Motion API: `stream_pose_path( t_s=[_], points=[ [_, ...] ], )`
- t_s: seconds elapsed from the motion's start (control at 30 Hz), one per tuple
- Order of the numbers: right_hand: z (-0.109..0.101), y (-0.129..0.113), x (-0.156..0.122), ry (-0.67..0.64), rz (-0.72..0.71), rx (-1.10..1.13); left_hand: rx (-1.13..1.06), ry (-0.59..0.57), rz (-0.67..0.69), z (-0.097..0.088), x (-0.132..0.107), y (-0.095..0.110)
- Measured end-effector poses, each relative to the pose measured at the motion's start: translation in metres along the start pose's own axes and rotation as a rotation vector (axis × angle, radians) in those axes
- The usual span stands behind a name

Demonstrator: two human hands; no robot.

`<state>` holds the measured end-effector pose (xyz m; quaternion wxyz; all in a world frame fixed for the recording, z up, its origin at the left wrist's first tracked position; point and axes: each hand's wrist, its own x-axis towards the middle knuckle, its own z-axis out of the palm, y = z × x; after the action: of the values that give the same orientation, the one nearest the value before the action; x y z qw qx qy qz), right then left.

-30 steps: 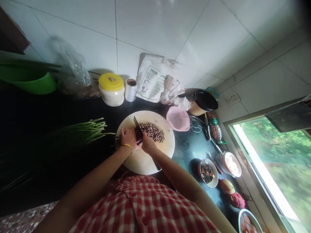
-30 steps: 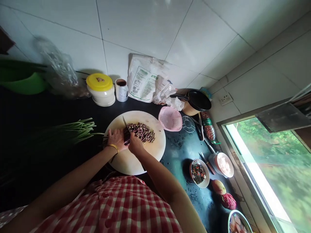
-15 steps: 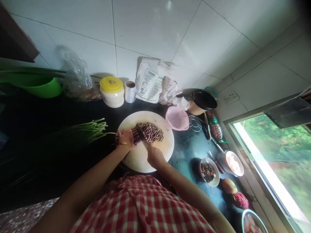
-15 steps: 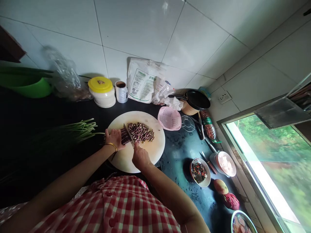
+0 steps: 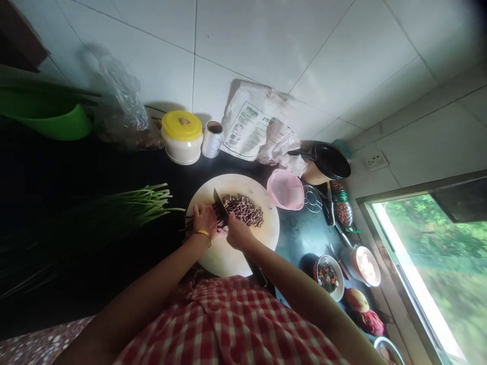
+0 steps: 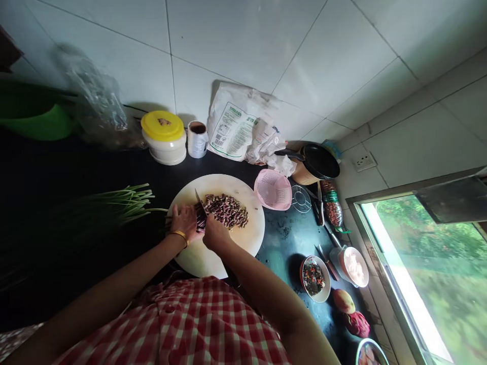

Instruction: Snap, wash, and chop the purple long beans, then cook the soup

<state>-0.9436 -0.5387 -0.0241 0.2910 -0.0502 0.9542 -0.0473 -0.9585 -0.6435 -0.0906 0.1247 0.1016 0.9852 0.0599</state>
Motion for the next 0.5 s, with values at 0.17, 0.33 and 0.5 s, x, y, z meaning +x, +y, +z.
stream_pose_path(
  t_s=[0.17, 0.33, 0.5],
  points=[
    [0.011, -0.009, 0.032, 0.095, 0.006, 0.042, -0.055, -0.029, -0.019, 0.0, -0.002, -0.002],
    [0.012, 0.004, 0.033, 0.128, -0.061, 0.085, -0.007, -0.067, -0.035, -0.003, -0.006, -0.004],
    [0.01, 0.036, 0.009, 0.119, -0.094, 0.145, 0.033, -0.128, -0.021, -0.01, -0.011, -0.008]
  ],
)
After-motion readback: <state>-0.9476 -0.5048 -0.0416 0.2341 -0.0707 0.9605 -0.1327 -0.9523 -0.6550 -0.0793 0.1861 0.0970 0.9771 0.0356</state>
